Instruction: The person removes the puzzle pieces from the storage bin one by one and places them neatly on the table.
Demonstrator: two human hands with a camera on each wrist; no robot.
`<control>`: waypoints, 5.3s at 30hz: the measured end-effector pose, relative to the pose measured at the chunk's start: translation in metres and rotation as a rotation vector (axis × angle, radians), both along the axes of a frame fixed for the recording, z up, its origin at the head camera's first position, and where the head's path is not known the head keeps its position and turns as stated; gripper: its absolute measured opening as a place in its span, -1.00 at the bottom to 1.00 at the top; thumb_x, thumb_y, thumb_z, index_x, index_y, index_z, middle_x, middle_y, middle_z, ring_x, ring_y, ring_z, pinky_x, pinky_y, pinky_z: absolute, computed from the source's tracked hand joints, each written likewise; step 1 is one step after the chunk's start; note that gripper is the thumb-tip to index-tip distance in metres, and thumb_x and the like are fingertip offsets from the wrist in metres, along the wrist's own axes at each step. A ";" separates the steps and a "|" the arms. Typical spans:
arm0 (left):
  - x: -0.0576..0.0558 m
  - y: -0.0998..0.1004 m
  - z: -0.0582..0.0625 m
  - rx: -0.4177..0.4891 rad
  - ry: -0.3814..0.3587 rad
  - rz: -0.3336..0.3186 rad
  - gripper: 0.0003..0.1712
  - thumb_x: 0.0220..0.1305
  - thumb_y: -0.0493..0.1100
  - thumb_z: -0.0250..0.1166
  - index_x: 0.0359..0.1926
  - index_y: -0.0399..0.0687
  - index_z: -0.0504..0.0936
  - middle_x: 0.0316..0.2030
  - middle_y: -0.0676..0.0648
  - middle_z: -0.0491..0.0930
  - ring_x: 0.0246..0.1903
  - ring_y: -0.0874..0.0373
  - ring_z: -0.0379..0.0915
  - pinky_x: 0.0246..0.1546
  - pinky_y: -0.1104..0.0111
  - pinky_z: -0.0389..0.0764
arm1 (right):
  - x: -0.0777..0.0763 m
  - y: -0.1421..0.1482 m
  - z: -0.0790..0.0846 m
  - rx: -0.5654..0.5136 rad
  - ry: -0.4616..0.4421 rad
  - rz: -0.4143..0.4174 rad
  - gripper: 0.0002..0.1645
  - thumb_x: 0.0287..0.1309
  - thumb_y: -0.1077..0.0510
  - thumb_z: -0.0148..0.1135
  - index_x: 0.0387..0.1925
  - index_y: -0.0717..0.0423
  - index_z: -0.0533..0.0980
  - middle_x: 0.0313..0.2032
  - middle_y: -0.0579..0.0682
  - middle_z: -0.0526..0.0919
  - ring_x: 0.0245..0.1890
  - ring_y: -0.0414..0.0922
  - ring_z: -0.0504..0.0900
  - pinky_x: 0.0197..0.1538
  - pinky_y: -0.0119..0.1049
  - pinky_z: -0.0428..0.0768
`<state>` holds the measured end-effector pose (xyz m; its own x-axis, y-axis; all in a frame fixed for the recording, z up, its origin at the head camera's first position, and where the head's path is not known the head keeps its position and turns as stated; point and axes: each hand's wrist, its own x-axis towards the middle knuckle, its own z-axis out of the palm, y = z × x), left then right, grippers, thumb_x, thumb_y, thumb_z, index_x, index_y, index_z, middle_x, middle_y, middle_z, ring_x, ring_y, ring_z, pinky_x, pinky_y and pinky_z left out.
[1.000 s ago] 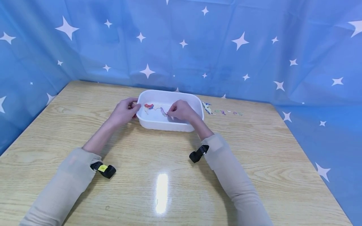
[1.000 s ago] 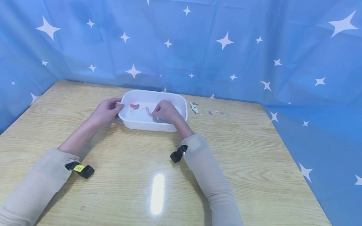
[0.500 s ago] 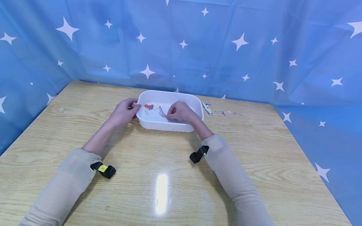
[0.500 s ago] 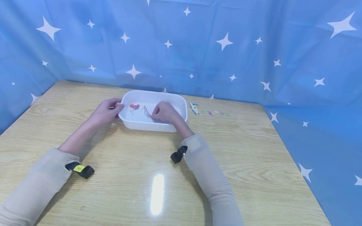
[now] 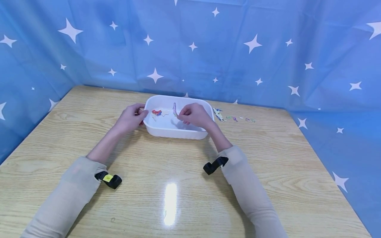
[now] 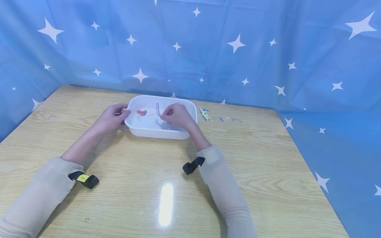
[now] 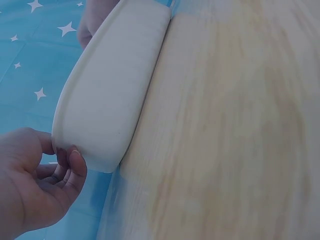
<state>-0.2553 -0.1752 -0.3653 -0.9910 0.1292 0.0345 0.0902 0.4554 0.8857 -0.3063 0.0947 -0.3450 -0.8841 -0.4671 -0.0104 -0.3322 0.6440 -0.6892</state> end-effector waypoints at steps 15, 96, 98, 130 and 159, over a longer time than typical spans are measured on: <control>0.001 -0.001 0.001 0.010 -0.004 -0.008 -0.47 0.56 -0.14 0.07 0.40 -0.35 0.35 -0.26 -0.24 0.48 -0.39 0.06 0.47 -0.41 0.37 0.53 | 0.022 0.047 0.014 -0.142 0.055 -0.087 -0.77 0.32 0.09 0.33 -0.23 0.21 0.65 -0.27 0.27 0.71 -0.35 0.10 0.69 -0.23 -0.14 0.66; 0.003 0.000 0.003 0.017 -0.021 -0.008 -0.45 0.57 -0.13 0.06 0.43 -0.34 0.31 -0.24 -0.23 0.45 -0.34 -0.04 0.47 -0.44 0.40 0.49 | 0.032 0.157 0.006 -0.101 -0.154 -0.262 -0.56 0.46 0.13 0.11 0.13 0.45 0.47 -0.18 0.32 0.61 -0.30 0.04 0.63 -0.15 -0.14 0.68; 0.003 0.000 0.004 0.018 -0.022 -0.008 -0.45 0.57 -0.14 0.06 0.43 -0.34 0.31 -0.25 -0.22 0.45 -0.34 -0.04 0.47 -0.44 0.41 0.48 | 0.033 0.154 0.011 -0.119 -0.154 -0.270 -0.55 0.48 0.14 0.08 0.16 0.45 0.45 -0.10 0.38 0.59 -0.24 0.11 0.64 -0.09 -0.08 0.68; 0.000 0.001 0.001 0.020 -0.019 -0.011 -0.44 0.57 -0.13 0.06 0.43 -0.35 0.31 -0.26 -0.21 0.43 -0.39 0.06 0.44 -0.44 0.40 0.49 | 0.014 0.031 0.002 -0.218 0.021 -0.042 -0.68 0.39 0.22 0.20 0.06 0.35 0.56 -0.12 0.29 0.67 -0.19 0.20 0.68 -0.09 -0.09 0.66; -0.001 0.002 0.003 0.006 -0.019 -0.012 -0.45 0.57 -0.12 0.07 0.43 -0.33 0.32 -0.25 -0.22 0.45 -0.37 0.03 0.46 -0.41 0.40 0.53 | -0.025 -0.063 -0.010 0.187 0.002 0.048 -0.48 0.35 0.13 0.30 0.27 0.22 0.49 0.22 0.11 0.56 0.04 -0.02 0.58 0.12 -0.27 0.52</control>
